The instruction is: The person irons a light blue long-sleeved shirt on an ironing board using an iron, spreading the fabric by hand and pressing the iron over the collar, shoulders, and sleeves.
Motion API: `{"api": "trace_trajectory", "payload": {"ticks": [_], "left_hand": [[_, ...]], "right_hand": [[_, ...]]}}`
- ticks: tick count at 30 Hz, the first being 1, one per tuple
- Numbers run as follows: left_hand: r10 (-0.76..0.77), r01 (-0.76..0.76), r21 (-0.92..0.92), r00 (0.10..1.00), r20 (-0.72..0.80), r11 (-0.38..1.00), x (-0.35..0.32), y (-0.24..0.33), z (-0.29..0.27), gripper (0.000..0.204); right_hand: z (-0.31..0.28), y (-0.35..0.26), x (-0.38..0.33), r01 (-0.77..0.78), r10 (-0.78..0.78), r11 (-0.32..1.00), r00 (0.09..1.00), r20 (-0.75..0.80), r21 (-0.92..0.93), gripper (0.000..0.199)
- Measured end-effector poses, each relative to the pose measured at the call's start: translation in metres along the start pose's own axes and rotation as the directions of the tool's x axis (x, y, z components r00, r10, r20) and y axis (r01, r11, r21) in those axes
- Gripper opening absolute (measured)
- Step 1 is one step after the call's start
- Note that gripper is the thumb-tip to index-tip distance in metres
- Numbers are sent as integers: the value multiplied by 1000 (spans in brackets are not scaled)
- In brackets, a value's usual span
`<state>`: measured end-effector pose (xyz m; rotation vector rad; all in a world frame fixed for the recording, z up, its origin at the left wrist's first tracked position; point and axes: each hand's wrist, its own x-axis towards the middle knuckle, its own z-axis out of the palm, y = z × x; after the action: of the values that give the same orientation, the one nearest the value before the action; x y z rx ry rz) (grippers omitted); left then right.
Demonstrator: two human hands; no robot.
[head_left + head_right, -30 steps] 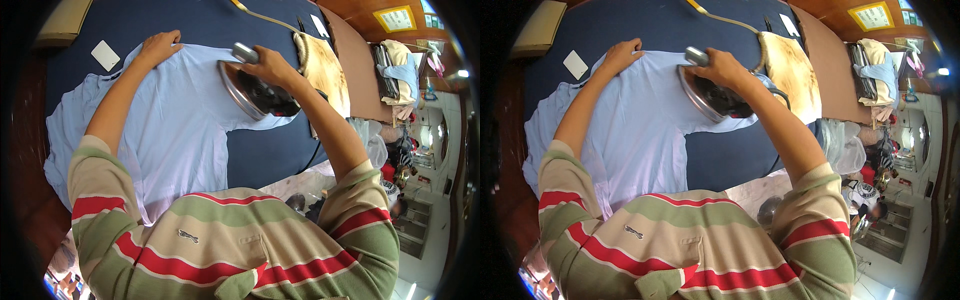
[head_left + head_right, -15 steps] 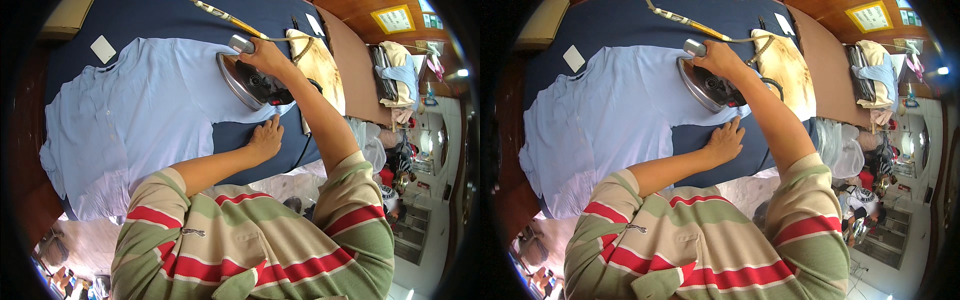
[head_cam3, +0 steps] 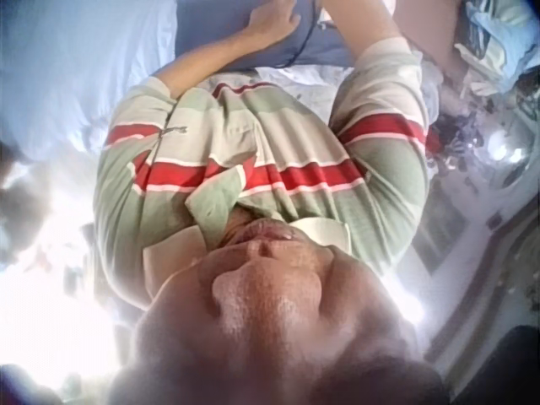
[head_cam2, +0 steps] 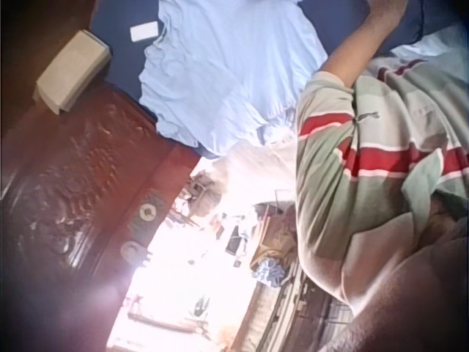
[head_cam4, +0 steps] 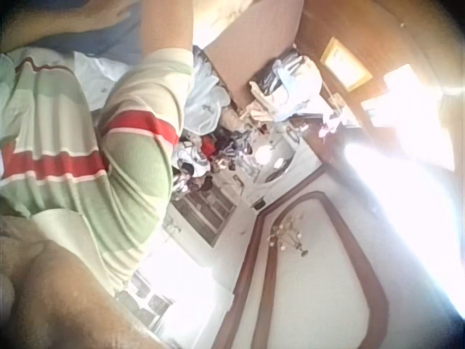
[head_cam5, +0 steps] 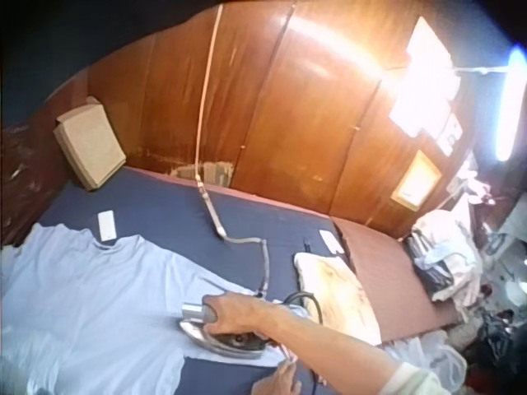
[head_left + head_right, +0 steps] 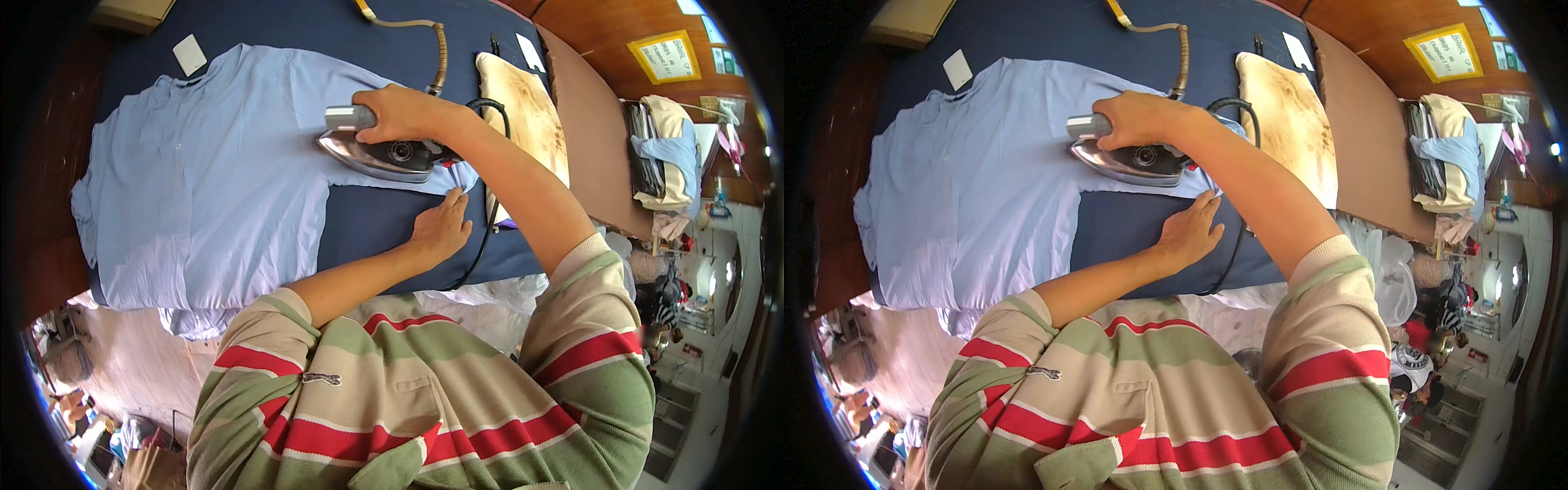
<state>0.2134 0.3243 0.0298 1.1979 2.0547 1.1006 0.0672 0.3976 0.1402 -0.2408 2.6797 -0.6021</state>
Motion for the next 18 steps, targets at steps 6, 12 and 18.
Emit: {"api": "trace_trajectory", "payload": {"ticks": [6,12,18], "left_hand": [[122,-125,20,986,115,992,-32,2,-20,47],[273,-95,428,885,-378,899,-86,-54,-94,24],[35,379,462,741,-670,802,-105,-103,-117,15]], "right_hand": [[3,7,-28,46,-45,999,996,78,-7,42],[13,7,-54,30,-32,998,998,55,47,41],[18,-26,-31,57,-59,997,998,37,60,42]]}}
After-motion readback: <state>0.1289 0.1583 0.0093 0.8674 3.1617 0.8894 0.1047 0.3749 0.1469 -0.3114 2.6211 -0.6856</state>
